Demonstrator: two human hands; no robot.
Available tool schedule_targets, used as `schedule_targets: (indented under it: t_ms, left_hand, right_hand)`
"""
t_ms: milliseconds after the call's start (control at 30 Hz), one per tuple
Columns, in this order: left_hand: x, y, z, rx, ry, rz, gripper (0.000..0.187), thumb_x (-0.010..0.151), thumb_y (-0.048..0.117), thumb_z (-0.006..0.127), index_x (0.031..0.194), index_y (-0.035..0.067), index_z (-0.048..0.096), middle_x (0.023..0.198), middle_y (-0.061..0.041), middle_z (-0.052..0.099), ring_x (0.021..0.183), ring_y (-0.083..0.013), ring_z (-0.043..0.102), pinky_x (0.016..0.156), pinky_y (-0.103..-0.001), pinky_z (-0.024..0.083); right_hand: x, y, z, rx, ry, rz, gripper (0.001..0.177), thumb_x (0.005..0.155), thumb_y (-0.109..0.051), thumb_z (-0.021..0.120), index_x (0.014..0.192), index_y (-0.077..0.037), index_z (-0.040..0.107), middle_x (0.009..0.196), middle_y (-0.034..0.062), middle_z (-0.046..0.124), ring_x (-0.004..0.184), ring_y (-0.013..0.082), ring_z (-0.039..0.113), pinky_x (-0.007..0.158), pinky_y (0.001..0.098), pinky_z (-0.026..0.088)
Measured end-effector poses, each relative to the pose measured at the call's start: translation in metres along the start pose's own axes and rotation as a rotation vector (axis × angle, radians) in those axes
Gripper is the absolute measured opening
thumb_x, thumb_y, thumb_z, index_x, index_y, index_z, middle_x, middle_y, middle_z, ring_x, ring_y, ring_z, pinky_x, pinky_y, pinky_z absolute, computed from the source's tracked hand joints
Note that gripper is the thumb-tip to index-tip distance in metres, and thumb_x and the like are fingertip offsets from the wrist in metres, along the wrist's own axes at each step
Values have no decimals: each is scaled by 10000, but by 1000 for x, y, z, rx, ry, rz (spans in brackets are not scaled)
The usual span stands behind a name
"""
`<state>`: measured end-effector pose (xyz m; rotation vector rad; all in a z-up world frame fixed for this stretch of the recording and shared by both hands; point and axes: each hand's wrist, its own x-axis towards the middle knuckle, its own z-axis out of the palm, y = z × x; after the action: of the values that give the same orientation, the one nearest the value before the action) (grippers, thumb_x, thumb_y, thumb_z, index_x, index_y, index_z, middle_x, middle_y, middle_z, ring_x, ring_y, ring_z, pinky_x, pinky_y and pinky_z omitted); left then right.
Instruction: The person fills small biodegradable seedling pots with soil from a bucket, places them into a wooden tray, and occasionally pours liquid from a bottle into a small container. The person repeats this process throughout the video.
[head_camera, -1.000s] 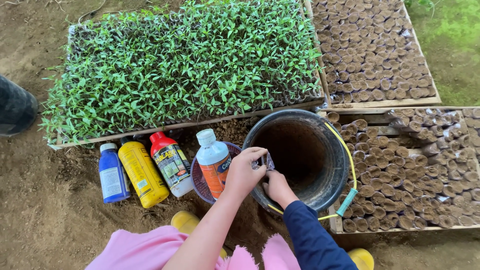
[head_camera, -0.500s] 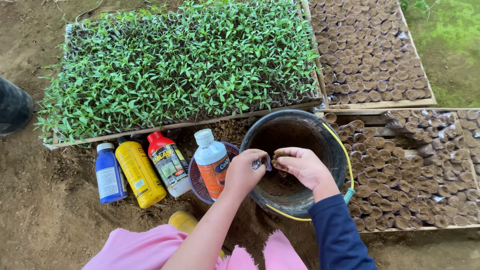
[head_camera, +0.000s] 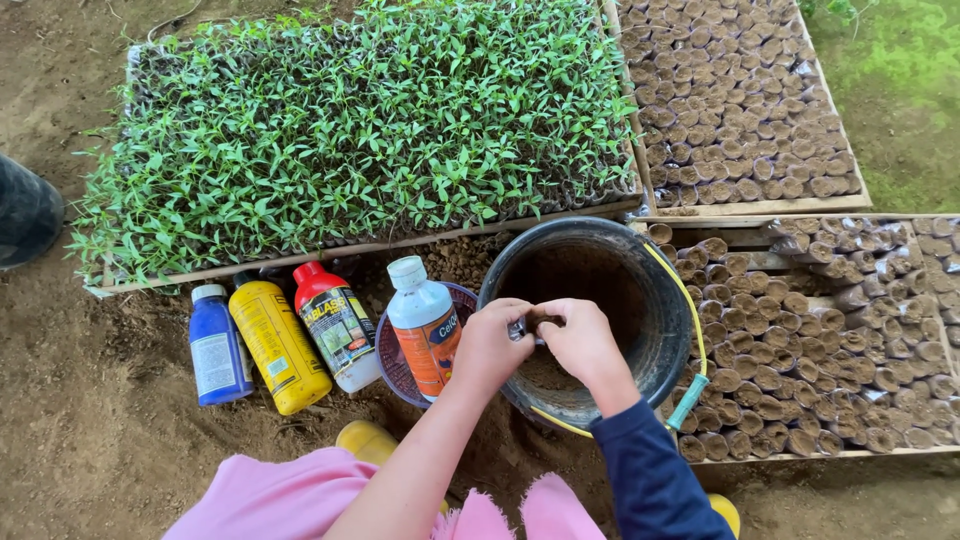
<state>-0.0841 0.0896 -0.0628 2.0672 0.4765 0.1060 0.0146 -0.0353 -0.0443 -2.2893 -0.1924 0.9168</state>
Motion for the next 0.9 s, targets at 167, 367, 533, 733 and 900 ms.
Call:
schedule_targets:
  t_ms: [167,367,533,733,900]
  left_hand:
    - [-2,6,3,-11,12,4,378,764,125,719,1137,135,782,1130,-26,759,1060,-288,732,938,-412,600]
    - [-4,14,-4,-61,9,1,417,783,78,729,1199,79,756,1167,-73,745,1098,-307,720,938,-414,601]
    - [-3,10,-8,-129,15,1,422,801,60,718,1222,61,748,1185,-99,738,1123,-320,712,945,-407,593]
    - [-3,5,0,-184,59,47,380,809,59,720,1186,50,761,1149,-127,750,1090,-338,721,915,-400,603]
    - [-2,0,5,-130,97,71,398,765,67,749,1162,63,771,1137,-116,755,1065,-324,730,890,-408,617]
  right_hand:
    - [-12,-10,6,-100,17,-14,354,960,-179,611,1282,-233,746,1185,14,772,1129,186,719,971,361,581]
    - [-33,-39,-9,-35,57,4,340,963,-33,549,1258,-39,718,1194,211,741,1046,329,741,804,379,655]
    - [-47,-49,-28,71,117,77,253,909,-29,629,1124,-39,762,1067,182,769,867,276,775,647,333,687]
    - [-17,-17,-3,65,66,130,258,836,-171,755,1048,-25,764,913,150,760,773,230,750,589,289,688]
    - [-25,-25,-2,-215,142,122,183,852,-331,716,943,-188,784,922,31,778,955,269,748,768,415,629]
